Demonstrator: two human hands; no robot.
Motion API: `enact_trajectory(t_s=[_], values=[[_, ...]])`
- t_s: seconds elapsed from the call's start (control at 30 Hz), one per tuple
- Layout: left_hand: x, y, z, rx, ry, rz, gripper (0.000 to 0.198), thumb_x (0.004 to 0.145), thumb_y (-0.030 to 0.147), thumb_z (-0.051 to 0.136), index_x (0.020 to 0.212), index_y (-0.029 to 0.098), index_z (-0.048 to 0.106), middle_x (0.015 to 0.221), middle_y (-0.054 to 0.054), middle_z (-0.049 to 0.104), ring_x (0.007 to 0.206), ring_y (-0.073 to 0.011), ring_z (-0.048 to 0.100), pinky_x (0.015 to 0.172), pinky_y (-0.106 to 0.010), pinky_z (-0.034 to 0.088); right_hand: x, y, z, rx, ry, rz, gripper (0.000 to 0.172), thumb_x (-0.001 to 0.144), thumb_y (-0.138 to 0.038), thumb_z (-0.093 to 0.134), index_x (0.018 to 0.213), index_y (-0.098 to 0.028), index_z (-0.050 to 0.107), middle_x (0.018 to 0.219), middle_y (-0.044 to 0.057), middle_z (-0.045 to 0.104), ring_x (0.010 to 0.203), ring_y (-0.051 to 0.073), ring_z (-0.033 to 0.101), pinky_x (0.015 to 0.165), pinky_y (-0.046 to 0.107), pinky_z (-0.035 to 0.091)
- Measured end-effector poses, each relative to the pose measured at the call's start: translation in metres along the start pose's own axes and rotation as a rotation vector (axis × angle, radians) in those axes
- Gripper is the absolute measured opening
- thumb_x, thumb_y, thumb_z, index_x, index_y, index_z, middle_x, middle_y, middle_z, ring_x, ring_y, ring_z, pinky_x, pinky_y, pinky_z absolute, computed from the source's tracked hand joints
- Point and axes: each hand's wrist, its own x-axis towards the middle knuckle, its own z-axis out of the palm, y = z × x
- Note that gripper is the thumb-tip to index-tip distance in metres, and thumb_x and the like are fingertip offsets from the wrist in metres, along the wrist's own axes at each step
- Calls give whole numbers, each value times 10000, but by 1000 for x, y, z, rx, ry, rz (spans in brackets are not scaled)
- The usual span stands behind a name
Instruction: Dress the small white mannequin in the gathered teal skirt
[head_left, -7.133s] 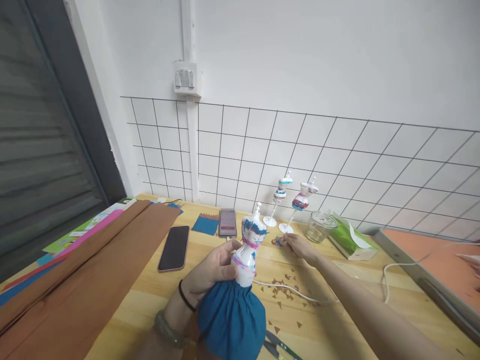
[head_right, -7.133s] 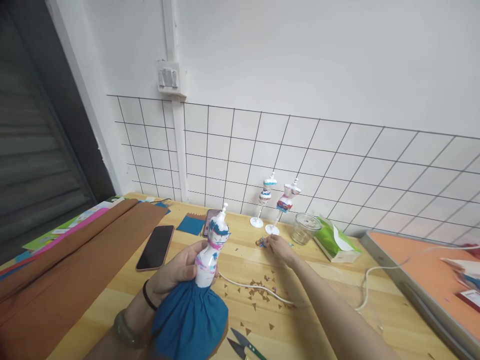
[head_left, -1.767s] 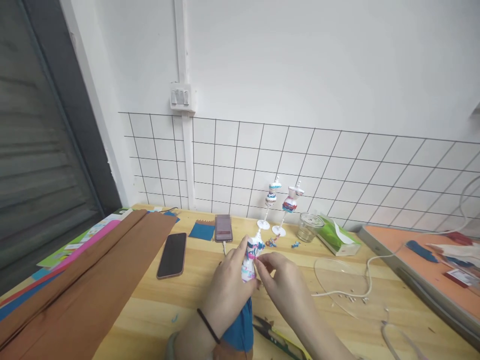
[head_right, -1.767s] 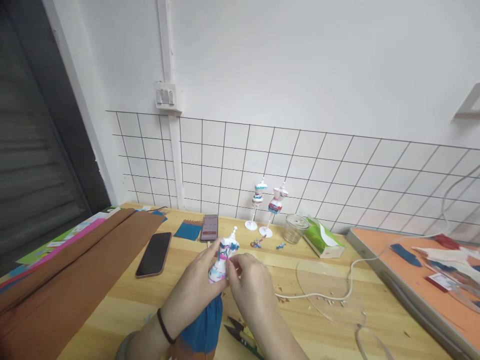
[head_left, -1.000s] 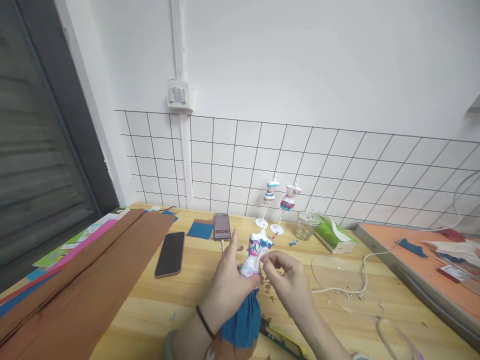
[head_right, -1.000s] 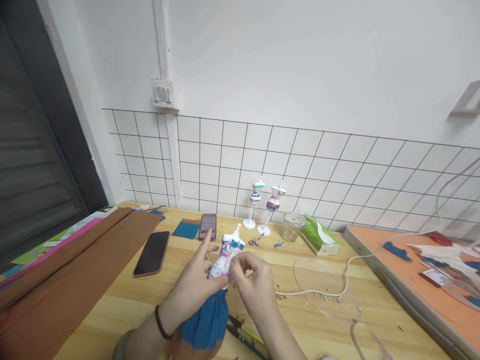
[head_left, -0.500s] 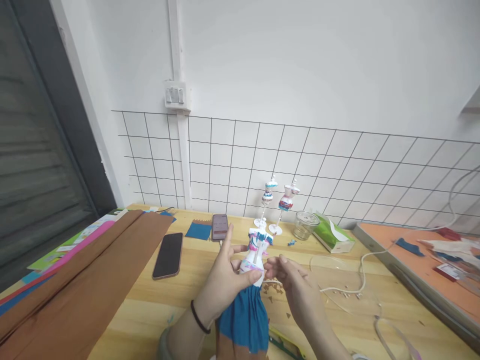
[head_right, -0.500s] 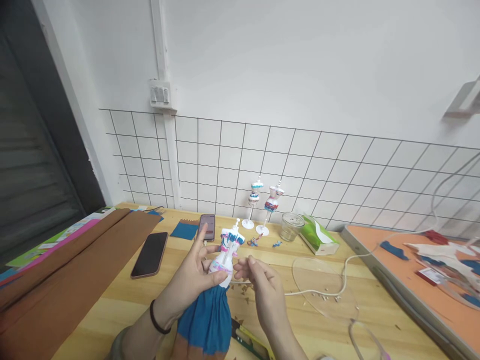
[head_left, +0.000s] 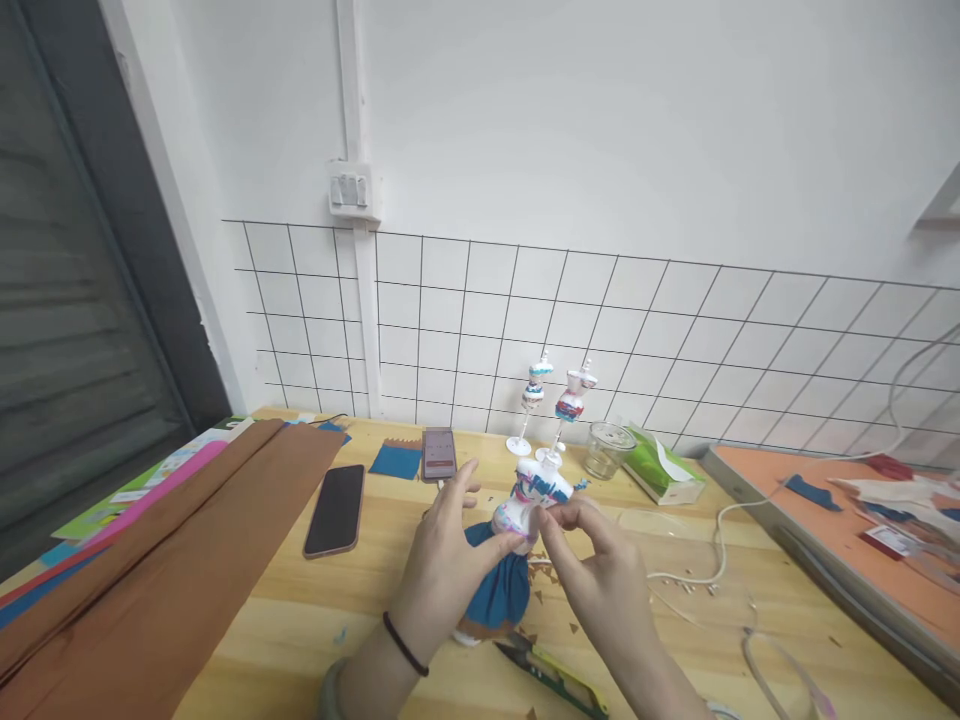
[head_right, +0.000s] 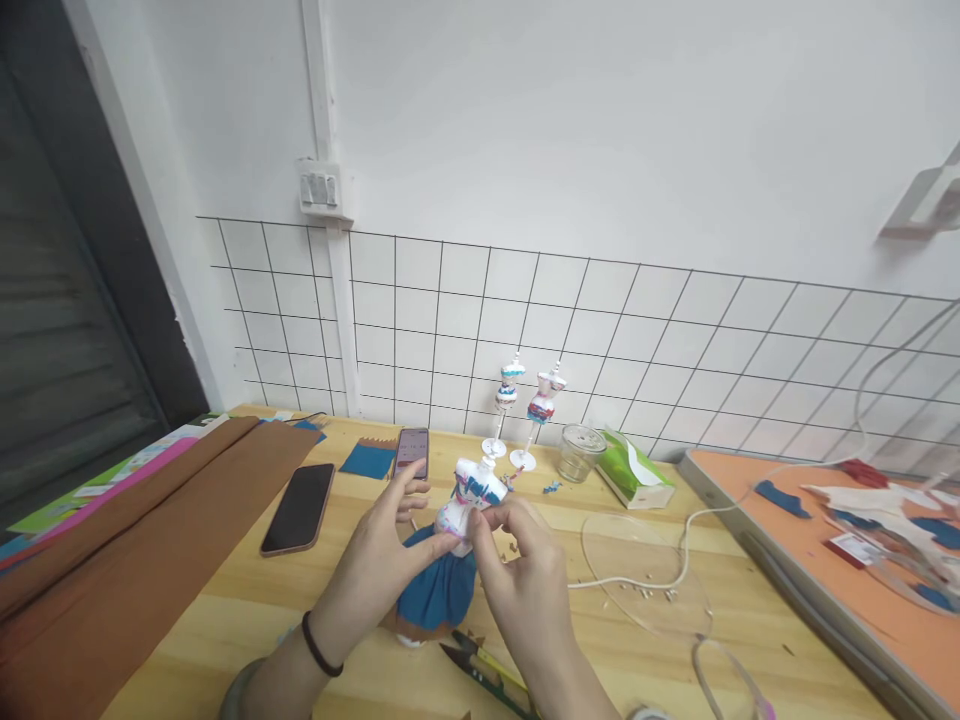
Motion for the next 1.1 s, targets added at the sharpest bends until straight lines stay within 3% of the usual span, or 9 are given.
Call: enact_trajectory(t_s=[0.13,0.23,0.33,0.53,0.67,0.73,0.9,1.0,1.1], values=[[-9,7,8,328,88,206,371,748,283,591,1104,203,526,1015,-80,638,1012,-253,552,881,-417,412,-1,-6,6,-160,33,-115,199,843,-249,498,651,-198,488,636,3,531,595,144,497,589,265,378],[-16,7,18,472,136,262,458,793,330,532,1213,164,458,951,-113,656,927,-269,588,830,-426,426,-3,-11,12,-191,-2,-112,205,850,-246,488,651,-204,466,634,1,526,597,145,500,579,268,385],[-19,4,25,492,156,219,555,842,308,451,1345,129,301,879,-115,669,835,-261,613,773,-405,447,-4,-13,15,-207,-66,-159,197,863,-231,467,668,-205,466,651,11,528,609,152,509,567,270,393],[-16,6,23,63,26,10,783,805,325,508,1417,134,59,1010,-119,673,937,-245,616,759,-334,467,-1,-12,8,-69,-172,-225,137,864,-198,467,730,-206,494,764,46,597,726,171,571,664,292,441],[-1,7,2,-262,-12,-107,801,769,302,559,1406,135,105,890,-67,701,801,-191,649,715,-285,485,-1,-7,-7,230,-217,29,193,864,-280,481,683,-212,490,943,75,635,933,202,590,788,322,461],[7,6,-12,-324,39,-151,872,747,293,588,1409,127,45,883,-54,701,806,-178,644,736,-274,480,0,-1,-16,305,-178,164,213,847,-333,511,674,-210,516,992,77,636,995,218,576,814,329,461],[10,11,-29,-127,12,-151,957,709,299,625,1417,157,-3,976,-58,699,871,-189,623,783,-288,452,7,9,-25,218,-126,275,258,750,-423,623,639,-192,592,823,64,661,871,240,627,752,336,476],[2,17,-23,93,11,-112,904,706,293,614,1419,201,66,1027,-65,684,947,-219,605,801,-309,434,11,2,-15,88,-117,223,333,732,-469,619,566,-191,541,631,33,617,678,208,624,591,297,479],[-4,21,-18,250,-8,-115,871,714,320,599,1417,200,100,1006,-80,686,960,-242,604,776,-309,433,15,0,-4,-56,-81,125,303,765,-484,571,705,-187,562,565,-2,575,540,158,579,498,261,469]])
